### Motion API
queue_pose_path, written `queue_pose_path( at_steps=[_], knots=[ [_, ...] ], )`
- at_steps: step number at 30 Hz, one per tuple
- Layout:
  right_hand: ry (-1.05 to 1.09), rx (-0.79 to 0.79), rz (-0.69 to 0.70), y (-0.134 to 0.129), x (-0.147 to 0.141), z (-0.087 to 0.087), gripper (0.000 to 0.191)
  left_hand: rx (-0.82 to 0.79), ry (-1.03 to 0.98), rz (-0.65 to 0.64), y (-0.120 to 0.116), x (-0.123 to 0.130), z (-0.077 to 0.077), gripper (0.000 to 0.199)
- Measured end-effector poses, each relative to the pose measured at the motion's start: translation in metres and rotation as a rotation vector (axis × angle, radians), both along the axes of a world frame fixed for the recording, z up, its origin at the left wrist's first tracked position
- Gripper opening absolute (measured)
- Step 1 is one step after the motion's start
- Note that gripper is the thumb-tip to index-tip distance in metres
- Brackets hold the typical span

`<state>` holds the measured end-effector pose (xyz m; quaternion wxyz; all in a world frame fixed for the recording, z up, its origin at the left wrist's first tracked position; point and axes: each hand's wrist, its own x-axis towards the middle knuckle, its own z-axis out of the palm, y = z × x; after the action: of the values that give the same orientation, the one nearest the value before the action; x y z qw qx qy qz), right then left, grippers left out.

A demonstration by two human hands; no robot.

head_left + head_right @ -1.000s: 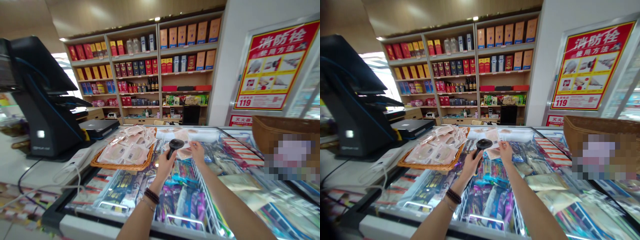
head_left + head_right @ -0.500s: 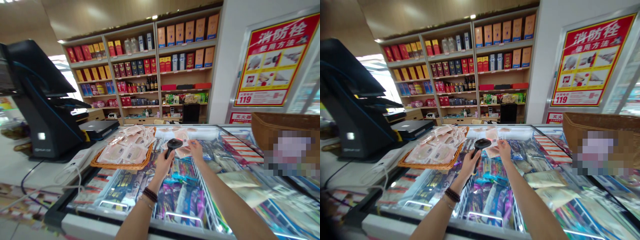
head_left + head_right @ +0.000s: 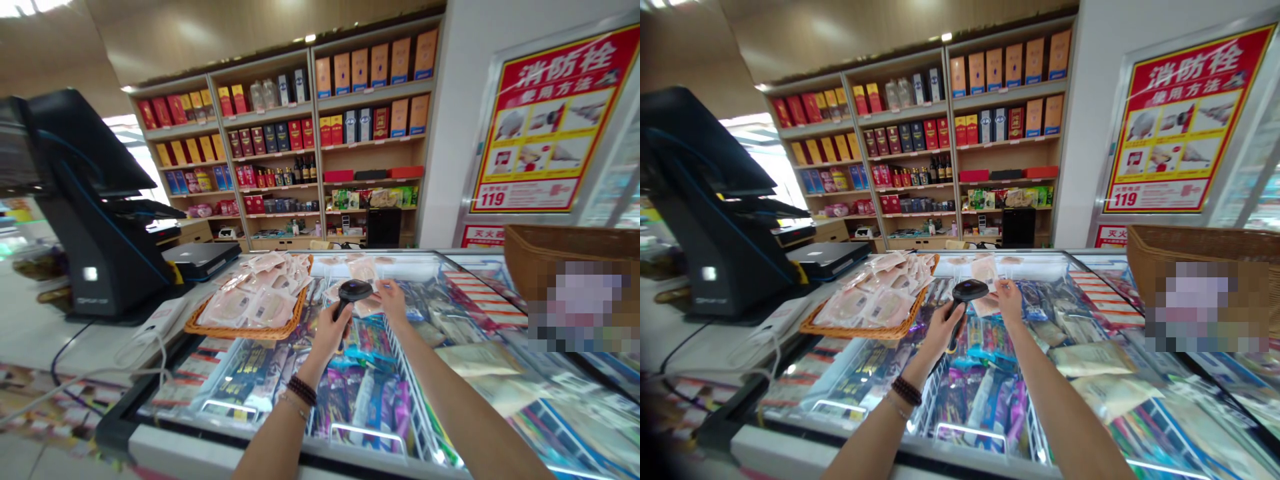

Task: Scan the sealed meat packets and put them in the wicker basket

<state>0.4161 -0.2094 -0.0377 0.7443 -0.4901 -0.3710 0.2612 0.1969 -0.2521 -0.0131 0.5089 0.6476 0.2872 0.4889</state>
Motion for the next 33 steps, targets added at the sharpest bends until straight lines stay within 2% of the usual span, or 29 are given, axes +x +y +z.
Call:
queue_pose_path(
  at_steps=[5, 10, 13, 16, 19, 21, 25, 29, 33],
  knots=[
    [0.038, 0.033, 0.021, 0.002, -0.002, 0.000, 0.065, -0.022, -0.028, -0.012, -0.004, -0.001, 0.005, 0.076],
    [0.027, -0.084, -0.016, 0.005, -0.002, 0.000, 0.053, -0.020, -0.090, 0.049, -0.004, -0.009, 0.012, 0.075],
    [0.012, -0.195, -0.102, 0.013, -0.002, 0.007, 0.040, -0.011, -0.115, 0.110, 0.001, -0.027, 0.023, 0.076],
    [0.023, -0.202, -0.132, 0.031, -0.013, 0.029, 0.024, 0.029, -0.112, 0.199, 0.007, -0.061, 0.041, 0.076],
    [0.063, -0.130, -0.084, 0.056, -0.042, 0.066, 0.014, 0.074, -0.091, 0.311, 0.009, -0.105, 0.065, 0.074],
    [0.092, -0.096, -0.029, 0.074, -0.071, 0.093, 0.015, 0.109, -0.091, 0.472, 0.008, -0.135, 0.079, 0.076],
    [0.067, -0.081, 0.132, 0.105, -0.140, 0.133, 0.021, 0.128, -0.066, 0.658, 0.000, -0.192, 0.094, 0.077],
    [-0.147, -0.100, 0.229, 0.121, -0.202, 0.144, 0.008, 0.101, -0.077, 0.760, -0.009, -0.233, 0.089, 0.076],
    [-0.555, -0.202, 0.198, 0.121, -0.235, 0.139, 0.008, 0.070, -0.073, 0.800, -0.016, -0.251, 0.077, 0.073]
  ],
)
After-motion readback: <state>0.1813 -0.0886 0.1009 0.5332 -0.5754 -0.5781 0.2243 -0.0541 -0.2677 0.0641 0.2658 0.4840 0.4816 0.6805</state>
